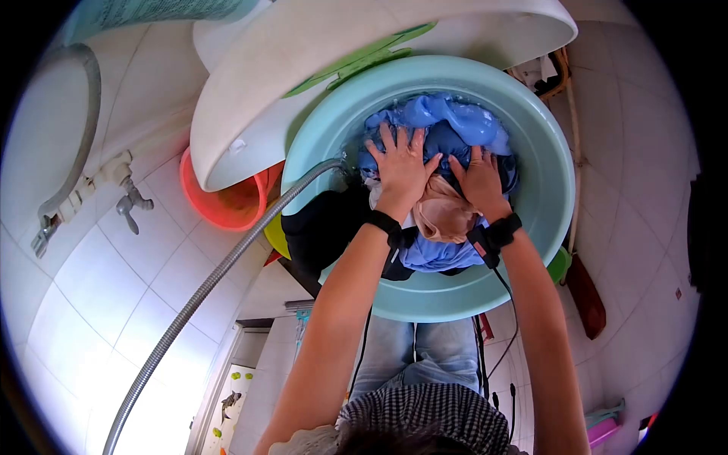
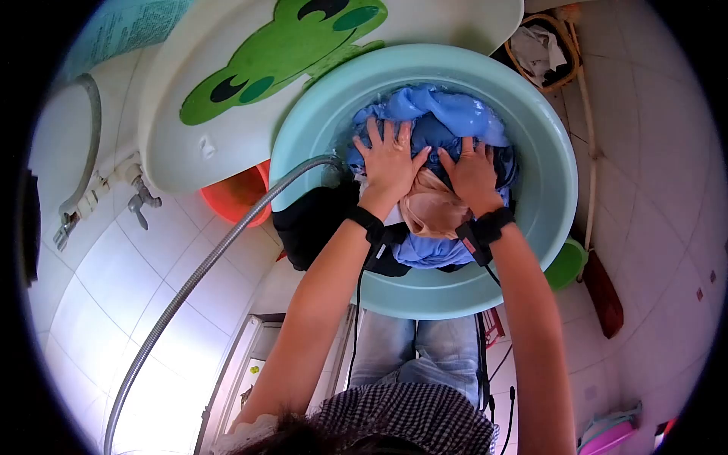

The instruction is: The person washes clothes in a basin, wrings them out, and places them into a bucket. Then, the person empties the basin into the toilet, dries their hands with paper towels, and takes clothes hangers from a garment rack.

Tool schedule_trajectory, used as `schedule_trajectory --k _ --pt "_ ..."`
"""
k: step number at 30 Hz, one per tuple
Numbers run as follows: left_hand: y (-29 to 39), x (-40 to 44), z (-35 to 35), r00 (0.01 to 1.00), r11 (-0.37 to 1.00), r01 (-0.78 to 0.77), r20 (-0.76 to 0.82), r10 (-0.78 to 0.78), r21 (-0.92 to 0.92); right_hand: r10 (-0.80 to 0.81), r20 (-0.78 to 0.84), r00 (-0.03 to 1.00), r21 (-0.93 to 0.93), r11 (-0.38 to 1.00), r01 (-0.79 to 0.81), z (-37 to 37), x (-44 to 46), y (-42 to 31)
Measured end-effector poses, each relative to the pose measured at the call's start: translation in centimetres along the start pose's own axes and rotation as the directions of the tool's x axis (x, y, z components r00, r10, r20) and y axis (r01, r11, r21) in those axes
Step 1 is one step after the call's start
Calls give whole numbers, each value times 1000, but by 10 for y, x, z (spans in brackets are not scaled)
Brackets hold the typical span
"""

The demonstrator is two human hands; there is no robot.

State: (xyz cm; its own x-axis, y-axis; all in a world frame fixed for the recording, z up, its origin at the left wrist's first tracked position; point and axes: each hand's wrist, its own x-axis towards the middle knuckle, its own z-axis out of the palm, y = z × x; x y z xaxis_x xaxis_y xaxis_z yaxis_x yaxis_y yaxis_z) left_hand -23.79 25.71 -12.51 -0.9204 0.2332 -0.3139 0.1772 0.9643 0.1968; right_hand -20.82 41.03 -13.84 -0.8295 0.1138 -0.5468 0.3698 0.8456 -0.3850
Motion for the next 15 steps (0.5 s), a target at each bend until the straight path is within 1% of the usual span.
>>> schedule_trajectory --k 1,2,4,5,7,8,9,10,11,12,13,15 --pt "0 2 1 1000 1000 12 -6 -12 -28 64 33 997 -23 998 -64 2 2 0" --pt "-1 4 1 1000 1000 10 -13 -11 -29 62 25 998 -24 998 -61 3 7 2" --pt "-4 2 -1 999 1000 4 -40 -5 -29 -5 22 1000 -112 994 7 -3 10 -1" --pt "-6 -4 -3 999 1000 8 -44 -9 -20 -13 21 1000 -105 994 15 -8 7 -2" --pt "-3 -5 -20 990 987 -35 -138 13 -158 79 282 956 -56 996 -66 -69 5 -35" --pt "-2 -6 -29 988 978 -75 -149 46 -196 45 219 975 -132 991 -16 -88 -2 -48" --pt "-1 -3 -34 988 977 -77 -147 48 -198 48 219 975 -133 991 -19 -92 -2 -48" --pt "-3 1 -35 962 960 -184 -238 132 -210 -156 4 988 -133 979 155 -93 -2 -46" --pt "-4 4 -36 920 933 -290 -330 211 -211 -352 -208 912 -170 932 321 -92 1 -44" --pt "0 8 -34 906 942 -269 -383 178 -199 -438 -290 851 -63 896 440 -80 11 -32" --pt "3 8 -32 904 942 -273 -388 182 -195 -438 -297 849 -64 896 440 -67 17 -26" --pt "9 6 -26 976 955 -152 -189 105 -256 -456 -306 836 40 871 490 -52 20 -18"
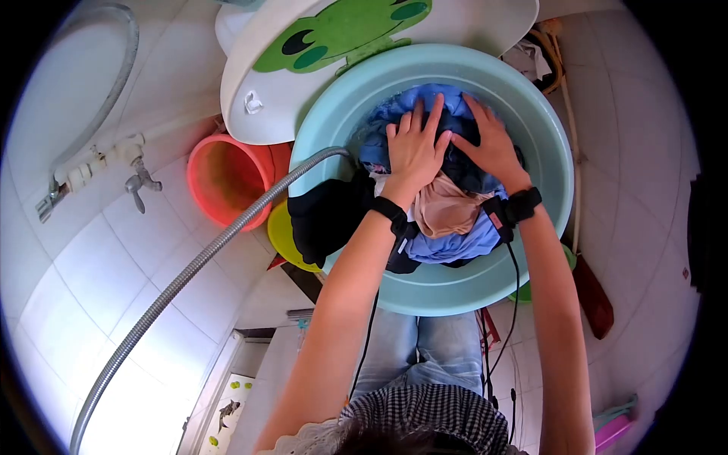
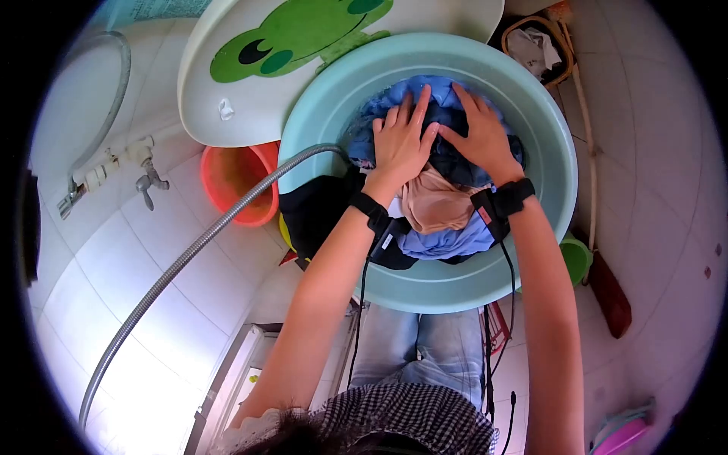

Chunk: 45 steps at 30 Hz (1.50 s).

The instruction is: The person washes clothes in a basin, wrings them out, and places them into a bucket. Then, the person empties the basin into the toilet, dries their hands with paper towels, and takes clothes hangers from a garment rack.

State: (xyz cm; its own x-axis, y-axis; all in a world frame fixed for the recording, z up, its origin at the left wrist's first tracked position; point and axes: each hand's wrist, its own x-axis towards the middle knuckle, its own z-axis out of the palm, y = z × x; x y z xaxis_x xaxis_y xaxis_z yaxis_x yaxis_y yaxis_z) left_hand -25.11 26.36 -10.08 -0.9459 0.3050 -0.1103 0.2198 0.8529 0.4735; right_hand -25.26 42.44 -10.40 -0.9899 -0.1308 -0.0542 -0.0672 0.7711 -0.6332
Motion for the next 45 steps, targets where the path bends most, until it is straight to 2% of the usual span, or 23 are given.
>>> schedule_trajectory --k 4,6,8,10,11,12,14,15,19,22,26,29,31,32,34,35,36,37,39,41,42,44,45 --pt "-3 -7 4 997 994 -68 31 66 84 128 198 972 -1 991 -131 -8 -16 -7" --pt "4 -16 -1 996 993 -93 18 92 68 335 378 863 -294 927 -231 -26 -28 -31" --pt "9 -24 -7 993 992 -119 9 118 48 306 373 876 -254 942 -220 -26 -45 -34" --pt "8 -25 -10 975 983 -182 133 177 27 261 359 896 -217 957 -192 -24 -51 -37" --pt "8 -26 -10 968 985 -174 185 168 18 270 410 871 -67 962 -266 -17 -55 -27" --pt "5 -25 -5 968 984 -175 188 169 20 271 409 871 -65 961 -268 -9 -54 -23" --pt "3 -24 8 980 965 -195 1 198 175 260 369 892 -27 963 -270 4 -48 -13" --pt "2 -18 13 987 969 -162 37 158 186 346 419 839 -126 938 -324 4 -38 -17" --pt "-3 2 25 968 987 -40 251 0 158 404 442 801 -153 914 -377 19 -17 -5" --pt "-8 14 33 976 981 -2 215 -40 193 465 490 737 -183 882 -434 34 -3 8" --pt "-13 21 41 974 980 5 223 -50 197 492 436 753 -162 867 -472 41 -5 10" --pt "-16 21 45 993 968 -23 114 -6 249 415 420 807 -220 909 -353 48 -2 22" --pt "-10 24 33 961 985 37 264 -81 166 347 512 785 -215 937 -274 40 3 21" --pt "-9 19 30 961 985 43 263 -86 166 344 516 784 -215 939 -270 36 -1 17" --pt "-7 9 24 989 992 -8 147 -11 123 397 382 835 -34 908 -417 27 -11 6" --pt "-9 1 19 997 991 -47 72 39 123 396 386 833 -35 909 -416 20 -19 -1" --pt "-7 -7 3 998 986 -64 37 59 157 375 283 883 -81 926 -368 13 -29 -10" --pt "-8 -17 -12 998 988 -41 50 34 147 343 179 922 -130 937 -323 5 -39 -20" --pt "-9 -45 -33 998 991 -12 68 3 136 366 183 912 -183 925 -334 -18 -61 -47" --pt "-4 -74 -47 981 997 6 194 -22 79 387 181 904 -243 909 -340 -32 -90 -68" --pt "-1 -86 -49 981 997 9 191 -23 76 387 243 889 -233 913 -334 -35 -105 -75" --pt "0 -107 -45 937 999 -20 350 4 41 382 305 872 -227 919 -323 -27 -119 -75" --pt "-1 -112 -39 943 1000 -6 334 12 -18 404 344 848 -237 911 -338 -17 -127 -73"
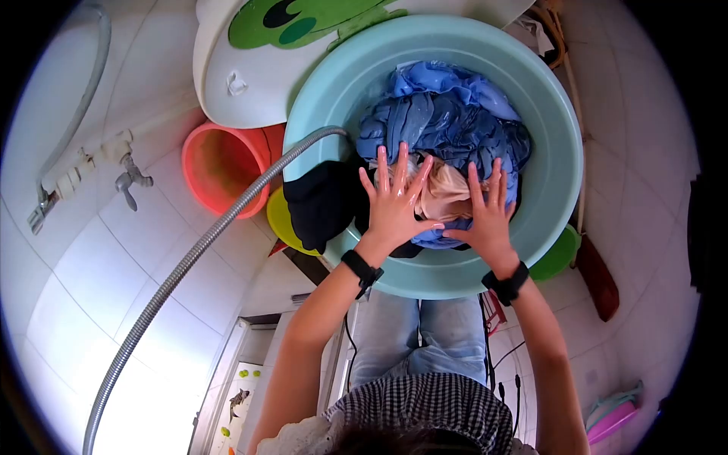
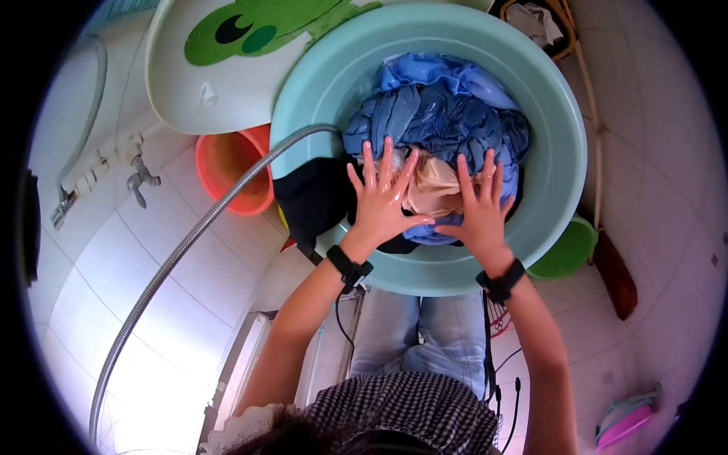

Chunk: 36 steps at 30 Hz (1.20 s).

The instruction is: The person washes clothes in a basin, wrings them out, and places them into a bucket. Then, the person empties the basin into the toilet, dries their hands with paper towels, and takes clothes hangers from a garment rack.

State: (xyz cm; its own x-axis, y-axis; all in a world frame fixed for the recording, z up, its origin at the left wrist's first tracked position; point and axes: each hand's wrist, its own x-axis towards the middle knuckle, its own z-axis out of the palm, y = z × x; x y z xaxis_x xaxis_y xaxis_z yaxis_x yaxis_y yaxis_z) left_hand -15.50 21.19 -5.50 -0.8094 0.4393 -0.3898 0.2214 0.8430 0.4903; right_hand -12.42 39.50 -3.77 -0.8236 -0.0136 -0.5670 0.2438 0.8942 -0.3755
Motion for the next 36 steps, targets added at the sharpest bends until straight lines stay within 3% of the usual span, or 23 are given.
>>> schedule_trajectory --k 3,5,6,7,8,11,13,14,15,16,19,21,23,25,26,27,28,29,30,31,33,34,36 --pt "-5 9 17 997 999 52 56 -52 0 54 114 992 -93 995 -43 24 19 4" --pt "-10 18 35 995 996 78 60 -80 35 54 -53 997 -10 998 -55 63 40 20" --pt "-13 24 49 996 993 92 -20 -91 77 1 -127 992 -146 989 -20 68 51 21" --pt "-14 31 58 990 987 108 -103 -96 118 -7 -126 992 -144 990 -11 78 62 29" --pt "-15 34 66 980 984 110 -180 -83 143 -114 -202 973 -322 946 43 91 71 41" --pt "-14 33 46 994 995 99 -42 -97 35 -160 -166 973 -428 900 75 94 73 46" --pt "-11 22 12 996 997 75 -39 -75 4 -66 -42 997 -257 965 53 73 69 34" --pt "-13 16 1 996 998 -3 -87 9 67 -70 -45 997 -263 963 56 53 64 27" --pt "-17 5 -9 989 988 -67 -125 85 140 -52 -19 998 -74 996 51 30 55 16" --pt "-24 -11 -15 981 997 -26 -191 41 79 -44 18 999 123 991 42 13 44 6" --pt "-31 -55 -46 871 990 143 -473 -134 -16 -145 -56 988 106 983 150 -15 25 2" --pt "-44 -81 -44 685 913 349 -607 -403 -212 -136 -139 981 88 985 149 -19 7 5" --pt "-54 -90 -35 680 905 313 -598 -425 -288 -18 -233 972 318 943 93 -16 -7 16" --pt "-39 -75 -39 568 915 310 -721 -397 -260 -33 -258 966 296 949 112 -3 -19 32" --pt "-35 -74 -45 604 871 481 -682 -412 -100 83 -281 956 303 953 6 12 -24 45" --pt "-41 -74 -42 602 871 480 -683 -415 -106 199 -306 931 311 945 -99 26 -28 58" --pt "-53 -73 -35 526 799 424 -602 -601 -427 198 -309 930 304 947 -100 40 -30 72" --pt "-69 -74 -29 467 635 337 -463 -753 -695 257 -255 932 459 881 -117 57 -28 84" --pt "-81 -74 -36 476 476 343 -286 -831 -810 306 -188 933 603 786 -137 62 -26 82" --pt "-86 -79 -41 441 87 333 73 -895 -939 305 -184 935 606 784 -136 67 -25 81" --pt "-72 -80 -37 434 392 231 -267 -861 -890 448 45 893 790 531 -307 76 -18 74" --pt "-68 -78 -32 438 394 230 -267 -858 -890 451 43 891 792 529 -306 78 -13 72" --pt "-64 -79 -23 352 477 191 -394 -849 -858 464 34 885 638 672 -377 83 -5 68"
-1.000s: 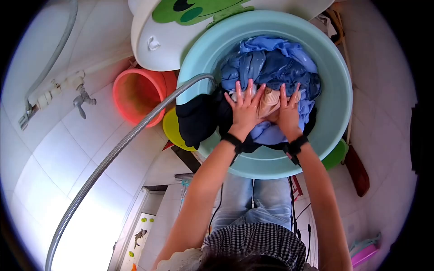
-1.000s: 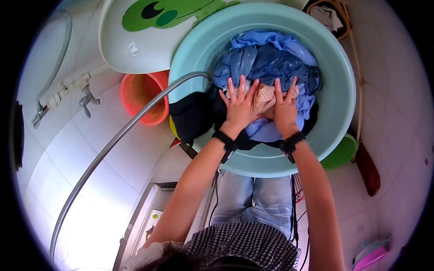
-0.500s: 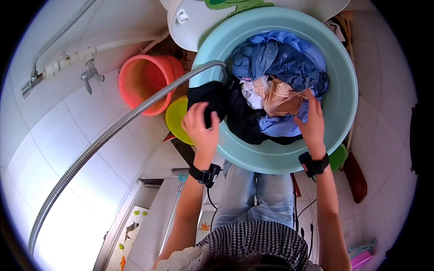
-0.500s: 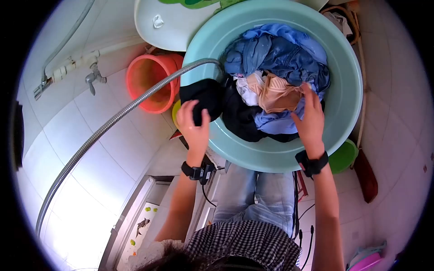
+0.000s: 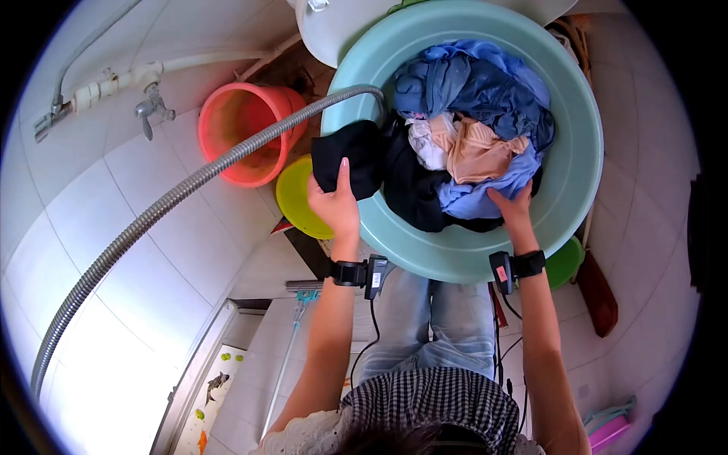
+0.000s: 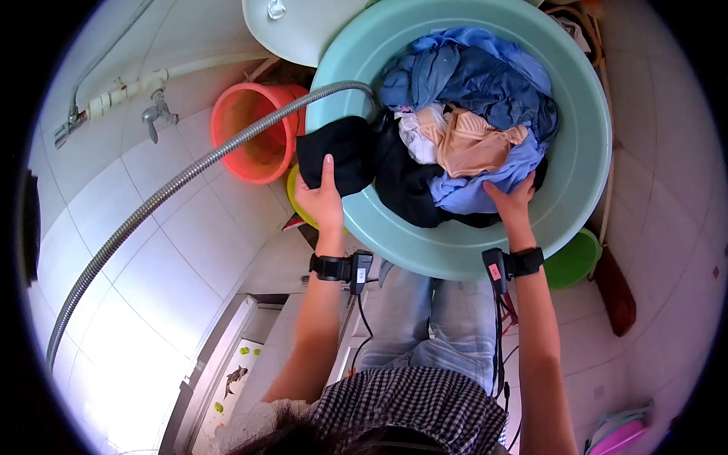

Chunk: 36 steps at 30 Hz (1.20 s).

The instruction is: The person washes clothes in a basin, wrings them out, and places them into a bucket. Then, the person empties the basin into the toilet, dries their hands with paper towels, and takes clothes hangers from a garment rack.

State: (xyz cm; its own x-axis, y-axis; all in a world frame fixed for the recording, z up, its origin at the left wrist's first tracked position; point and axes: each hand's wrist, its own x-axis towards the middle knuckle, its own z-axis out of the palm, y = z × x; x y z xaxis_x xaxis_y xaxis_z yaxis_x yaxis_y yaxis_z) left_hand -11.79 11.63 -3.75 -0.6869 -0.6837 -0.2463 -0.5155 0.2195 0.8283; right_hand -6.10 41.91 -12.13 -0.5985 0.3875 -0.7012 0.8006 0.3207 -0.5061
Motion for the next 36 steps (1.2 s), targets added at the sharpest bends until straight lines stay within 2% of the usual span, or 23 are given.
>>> schedule_trajectory --k 1,4,5,7,9,11,13,14,16,18,19,21,22,23,24,25,27,28,29,31,32,34,36 --pt "-3 -3 0 1000 1000 1 0 -1 -4 -3 -2 1000 -2 1000 3 1 2 0" --pt "4 -15 2 873 849 -422 -107 475 319 -7 -38 999 -194 981 -1 -1 2 7" --pt "12 -19 2 875 847 -419 -106 473 327 -85 -27 996 -196 977 78 -2 3 10" --pt "25 -25 11 767 701 -636 358 532 321 -168 -17 986 -193 968 161 -3 -1 3" --pt "33 -35 34 653 618 -695 682 329 367 -232 -21 973 -447 872 198 -7 -16 -10" --pt "38 -45 50 618 492 -720 775 132 490 -227 50 973 -454 862 224 -8 -19 -13" --pt "23 -38 61 613 476 -691 790 -13 544 -219 122 968 -459 852 251 -3 -17 -16" --pt "14 -34 66 597 449 -665 786 -162 597 -169 124 978 -652 729 209 5 -13 -19" --pt "-1 -34 76 613 377 -683 772 -169 625 -118 111 987 -810 565 159 15 10 -10" --pt "-13 -32 87 635 234 -706 744 -209 669 -224 580 783 -404 756 515 23 42 19" --pt "-26 -30 91 634 230 -706 743 -213 669 -221 582 782 -400 759 513 30 44 23" --pt "-65 -28 101 687 141 -716 726 -34 684 -332 528 782 -582 529 617 41 53 32" --pt "-89 -27 107 699 144 -715 700 148 684 -233 602 764 -703 299 645 49 74 62" --pt "-93 -23 110 701 149 -711 710 73 687 -228 601 766 -704 302 642 57 88 79" --pt "-84 -22 112 718 275 -665 696 -18 694 -61 512 857 -755 445 482 63 99 93" --pt "-75 -21 114 720 392 -601 684 -112 697 -28 475 879 -748 514 420 72 115 120" --pt "-84 -19 118 720 407 -593 684 -119 695 39 398 916 -717 637 284 87 137 151" --pt "-88 -19 118 730 424 -579 675 -111 696 83 467 880 -732 594 333 86 143 153" --pt "-90 -20 119 729 424 -580 676 -111 695 7 442 897 -747 556 364 88 144 157" --pt "-86 -22 122 777 593 -497 629 -20 634 -146 383 912 -786 467 405 88 138 141" --pt "-82 -22 119 754 553 -552 657 12 624 -55 444 895 -687 621 378 80 132 126" --pt "-72 -17 112 723 485 -589 690 -42 646 24 525 851 -565 757 328 62 106 69" --pt "-68 -18 109 665 302 -688 740 -102 660 224 657 719 -607 723 330 43 90 22"
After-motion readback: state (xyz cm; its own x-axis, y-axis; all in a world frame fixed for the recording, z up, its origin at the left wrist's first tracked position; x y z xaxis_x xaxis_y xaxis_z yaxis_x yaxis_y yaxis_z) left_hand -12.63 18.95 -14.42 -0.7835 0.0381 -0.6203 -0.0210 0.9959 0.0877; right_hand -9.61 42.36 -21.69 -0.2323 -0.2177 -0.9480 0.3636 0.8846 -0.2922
